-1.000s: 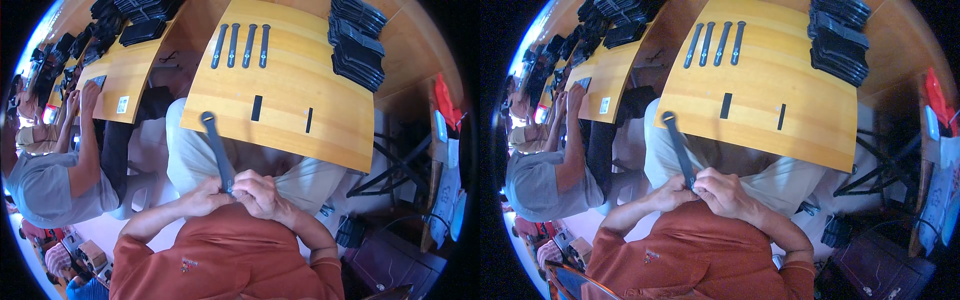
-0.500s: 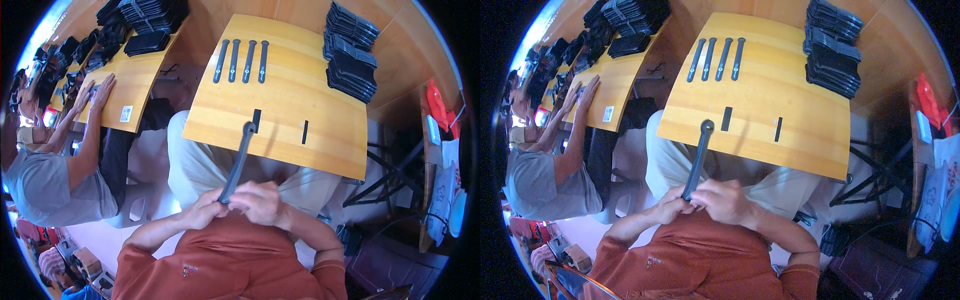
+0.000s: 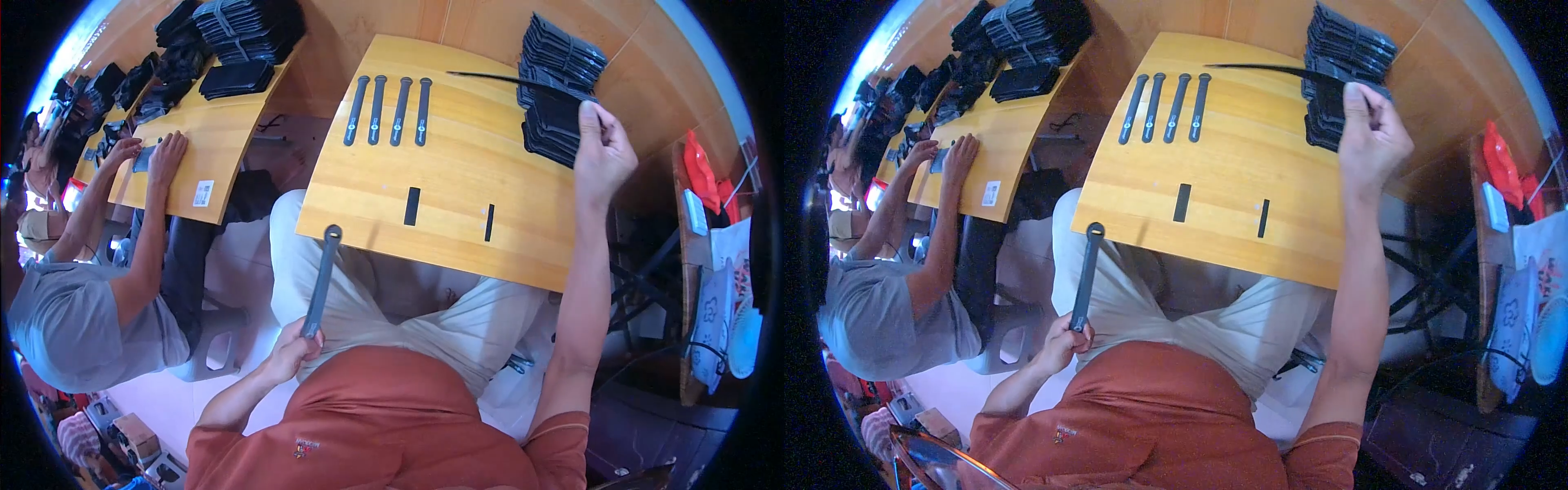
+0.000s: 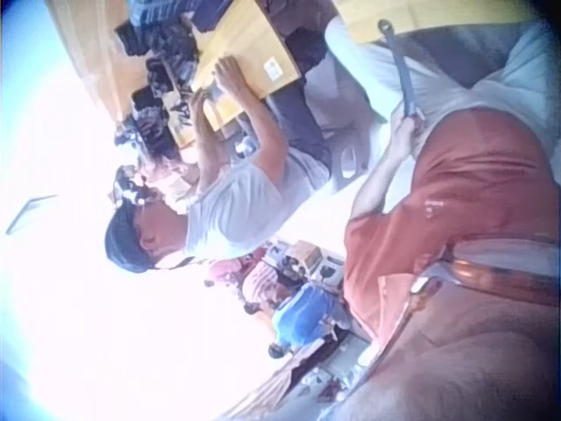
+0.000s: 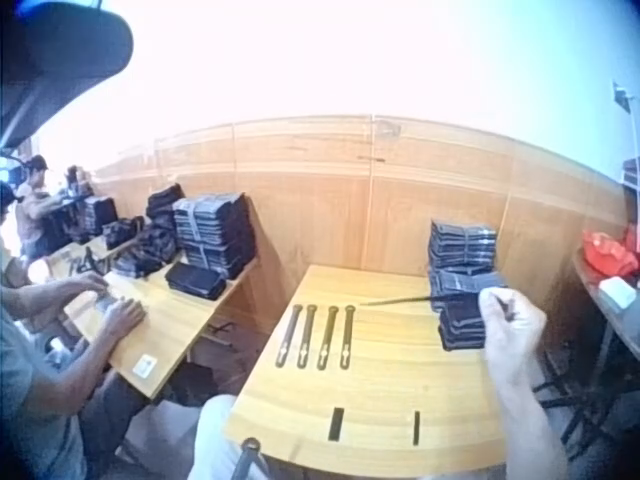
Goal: Assembling and inspecting small black straps at a workbench in a manufacturing setting.
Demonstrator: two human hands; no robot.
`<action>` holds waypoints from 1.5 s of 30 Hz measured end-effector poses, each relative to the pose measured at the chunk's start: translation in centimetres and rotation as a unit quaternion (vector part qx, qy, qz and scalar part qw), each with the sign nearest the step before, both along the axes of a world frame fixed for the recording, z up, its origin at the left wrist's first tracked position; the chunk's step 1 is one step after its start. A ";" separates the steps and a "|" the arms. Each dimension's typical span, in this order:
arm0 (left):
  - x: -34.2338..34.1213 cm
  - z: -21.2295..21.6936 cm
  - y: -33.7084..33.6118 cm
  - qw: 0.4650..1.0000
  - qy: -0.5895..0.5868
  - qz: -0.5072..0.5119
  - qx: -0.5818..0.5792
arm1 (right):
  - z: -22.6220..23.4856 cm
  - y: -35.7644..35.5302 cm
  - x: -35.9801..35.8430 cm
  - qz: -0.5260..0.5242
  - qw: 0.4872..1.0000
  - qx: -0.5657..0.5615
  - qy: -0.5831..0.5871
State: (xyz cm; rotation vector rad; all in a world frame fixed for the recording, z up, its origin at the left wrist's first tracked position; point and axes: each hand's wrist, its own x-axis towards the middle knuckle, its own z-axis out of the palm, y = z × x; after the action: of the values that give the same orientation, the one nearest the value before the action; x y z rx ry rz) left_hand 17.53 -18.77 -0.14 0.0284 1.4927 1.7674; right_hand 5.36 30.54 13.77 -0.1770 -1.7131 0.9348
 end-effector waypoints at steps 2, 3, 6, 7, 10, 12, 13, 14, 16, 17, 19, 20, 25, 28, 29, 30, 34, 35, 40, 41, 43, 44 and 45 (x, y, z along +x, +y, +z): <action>0.2 -0.5 -0.3 1.000 0.013 0.002 0.016 | -0.8 -0.7 -0.9 -0.037 0.994 0.090 -0.058; 0.2 -0.4 0.0 0.999 0.035 0.005 0.019 | -1.8 -0.6 -1.7 -0.046 0.984 0.165 -0.043; 0.1 -0.2 0.7 0.997 0.060 0.007 0.058 | -5.3 -1.2 -3.2 -0.078 0.930 0.351 -0.074; 0.1 -0.3 1.0 0.994 0.062 0.010 0.090 | -7.1 -1.8 -3.4 -0.071 0.917 0.372 -0.123; 0.1 -0.2 1.5 0.993 0.084 0.011 0.080 | -11.8 -3.6 -3.6 -0.037 0.895 0.389 -0.213; 0.1 -0.4 1.8 0.992 0.095 0.013 0.078 | -13.9 -4.7 -3.8 0.018 0.871 0.383 -0.307; 0.1 -0.5 2.0 0.991 0.105 0.013 0.076 | -14.5 -5.0 -4.0 0.017 0.871 0.383 -0.308; 0.0 -0.3 2.2 0.991 0.105 0.012 0.076 | -15.1 -5.1 -4.2 0.035 0.868 0.376 -0.322; -0.1 0.4 2.7 0.996 0.057 0.040 0.060 | -15.1 -5.6 -4.8 0.056 0.865 0.369 -0.336; -0.2 0.4 2.8 0.996 0.057 0.040 0.060 | -15.1 -5.7 -5.1 0.065 0.853 0.365 -0.366; -0.4 0.3 3.0 0.995 0.065 0.048 0.057 | -14.8 -6.0 -5.7 0.074 0.841 0.362 -0.395; -0.6 0.2 3.0 0.995 0.065 0.047 0.058 | -14.6 -6.1 -5.9 0.083 0.835 0.358 -0.411; -1.1 -0.1 3.3 0.995 0.027 0.008 0.096 | -14.0 -6.2 -6.9 0.106 0.822 0.341 -0.444; -1.6 0.1 3.8 0.995 0.029 -0.001 0.099 | -13.6 -6.5 -7.2 0.094 0.822 0.341 -0.446; -1.6 0.0 3.9 0.995 0.029 -0.002 0.099 | -13.4 -6.5 -7.2 0.099 0.818 0.337 -0.456; -1.7 -0.2 3.9 0.994 0.031 -0.004 0.106 | -13.3 -6.6 -7.2 0.103 0.813 0.332 -0.467; -1.9 0.3 4.4 0.994 0.030 -0.010 0.109 | -13.0 -6.8 -6.8 0.101 0.804 0.333 -0.482; -1.8 0.2 4.4 0.994 0.028 -0.010 0.107 | -12.9 -6.8 -6.5 0.100 0.806 0.327 -0.484; -2.0 0.3 5.0 0.994 0.032 0.006 0.106 | -12.3 -8.3 -4.1 0.121 0.826 0.285 -0.471; -2.3 0.5 5.2 0.995 0.022 0.019 0.098 | -11.9 -8.7 -3.0 0.133 0.844 0.279 -0.438; -3.1 0.4 5.8 0.993 0.046 0.035 0.098 | -11.0 -10.5 -0.4 0.161 0.856 0.259 -0.418; -3.3 0.6 6.1 0.991 0.037 0.057 0.116 | -10.3 -11.6 1.1 0.238 0.869 0.210 -0.379; -3.9 0.5 6.7 0.987 0.031 0.077 0.137 | -9.8 -12.6 2.6 0.307 0.877 0.158 -0.334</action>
State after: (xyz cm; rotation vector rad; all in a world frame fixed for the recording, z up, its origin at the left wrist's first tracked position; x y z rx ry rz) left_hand 13.61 -12.09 0.35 0.1117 1.3144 2.1046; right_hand 7.93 17.98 3.98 0.3256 -2.6298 1.0953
